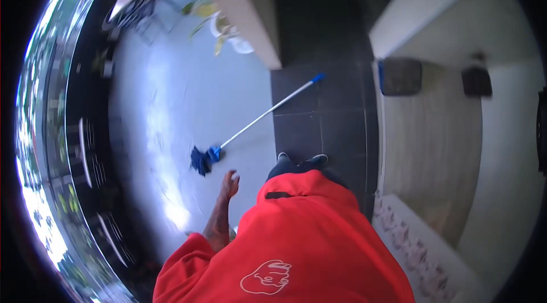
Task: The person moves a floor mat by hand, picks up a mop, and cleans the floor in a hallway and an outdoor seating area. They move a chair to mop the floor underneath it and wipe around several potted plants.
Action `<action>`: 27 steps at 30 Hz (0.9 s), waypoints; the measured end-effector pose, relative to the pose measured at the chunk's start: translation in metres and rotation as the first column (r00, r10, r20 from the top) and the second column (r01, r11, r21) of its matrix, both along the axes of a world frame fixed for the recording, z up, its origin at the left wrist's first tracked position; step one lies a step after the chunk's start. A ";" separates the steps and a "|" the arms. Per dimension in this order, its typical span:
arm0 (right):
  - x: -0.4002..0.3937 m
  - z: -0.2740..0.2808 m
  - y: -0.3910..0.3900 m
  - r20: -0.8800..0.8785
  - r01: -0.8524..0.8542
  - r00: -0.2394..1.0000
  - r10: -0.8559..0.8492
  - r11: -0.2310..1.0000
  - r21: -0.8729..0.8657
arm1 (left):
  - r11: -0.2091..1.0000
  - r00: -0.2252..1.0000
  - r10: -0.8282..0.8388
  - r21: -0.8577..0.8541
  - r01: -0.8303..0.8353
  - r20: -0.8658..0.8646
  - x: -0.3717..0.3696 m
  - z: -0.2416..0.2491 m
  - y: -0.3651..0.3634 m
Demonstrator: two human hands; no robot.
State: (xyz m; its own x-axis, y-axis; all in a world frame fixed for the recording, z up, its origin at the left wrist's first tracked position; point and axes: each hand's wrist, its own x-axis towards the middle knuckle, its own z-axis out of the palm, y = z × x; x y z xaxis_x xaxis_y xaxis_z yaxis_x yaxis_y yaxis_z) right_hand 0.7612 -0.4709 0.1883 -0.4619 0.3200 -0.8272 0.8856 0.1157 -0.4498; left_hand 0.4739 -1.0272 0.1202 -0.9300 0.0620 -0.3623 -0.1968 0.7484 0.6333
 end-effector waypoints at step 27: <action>-0.742 -0.499 -0.028 0.535 -0.589 -0.467 0.704 -0.699 0.405 | 0.310 0.058 0.780 -0.305 -0.900 0.623 0.192 0.023 0.382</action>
